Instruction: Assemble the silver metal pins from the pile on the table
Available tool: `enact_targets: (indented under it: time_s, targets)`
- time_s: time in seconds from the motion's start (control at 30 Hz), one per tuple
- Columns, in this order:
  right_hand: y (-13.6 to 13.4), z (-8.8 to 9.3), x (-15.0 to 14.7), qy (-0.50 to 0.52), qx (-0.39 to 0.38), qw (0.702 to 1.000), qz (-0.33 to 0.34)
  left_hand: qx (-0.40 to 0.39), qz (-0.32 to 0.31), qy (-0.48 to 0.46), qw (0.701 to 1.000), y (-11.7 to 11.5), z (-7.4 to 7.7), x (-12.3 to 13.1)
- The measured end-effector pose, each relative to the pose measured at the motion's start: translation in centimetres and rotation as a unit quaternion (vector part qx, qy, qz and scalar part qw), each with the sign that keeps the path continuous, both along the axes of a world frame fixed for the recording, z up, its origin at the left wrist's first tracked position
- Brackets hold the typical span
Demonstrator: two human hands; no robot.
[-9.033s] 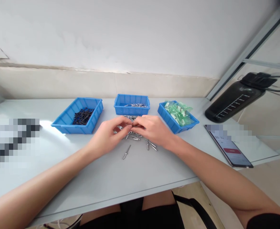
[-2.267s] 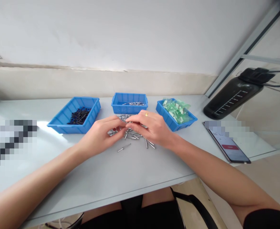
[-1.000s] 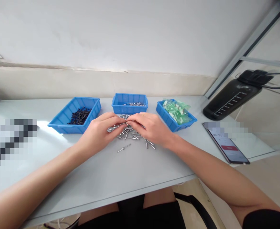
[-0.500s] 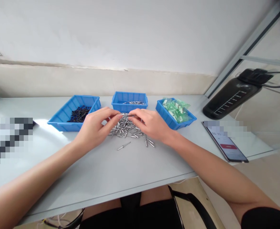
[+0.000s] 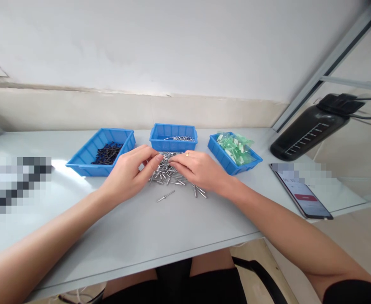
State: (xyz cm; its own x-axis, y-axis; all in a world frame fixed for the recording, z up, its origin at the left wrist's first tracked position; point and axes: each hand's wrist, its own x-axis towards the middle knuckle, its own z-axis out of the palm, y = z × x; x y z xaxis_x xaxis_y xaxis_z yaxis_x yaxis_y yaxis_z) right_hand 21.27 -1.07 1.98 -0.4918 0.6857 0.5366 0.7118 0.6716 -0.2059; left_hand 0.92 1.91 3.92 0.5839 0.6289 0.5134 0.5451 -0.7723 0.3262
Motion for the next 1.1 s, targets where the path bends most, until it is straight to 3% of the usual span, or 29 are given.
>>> enact_targets:
  time_s: [0.23, 0.57, 0.9, 1.1]
  targets:
    - [-0.19, 0.26, 0.29, 0.116, 0.04, 0.992, -0.017, 0.008, -0.054, 0.06, 0.997, 0.29, -0.38, -0.09]
    - [-0.91, 0.68, -0.1, 0.106, 0.048, 0.991, 0.073, -0.015, -0.065, 0.05, 0.997, 0.28, -0.57, -0.13]
    - [-0.59, 0.53, 0.09, 0.126, 0.046, 0.991, -0.012, 0.021, -0.022, -0.022, 0.999, -0.05, -0.04, 0.03]
    - [-0.23, 0.32, 0.23, 0.061, 0.004, 0.998, -0.028, 0.039, 0.018, -0.058, 0.997, -0.21, 0.07, 0.01]
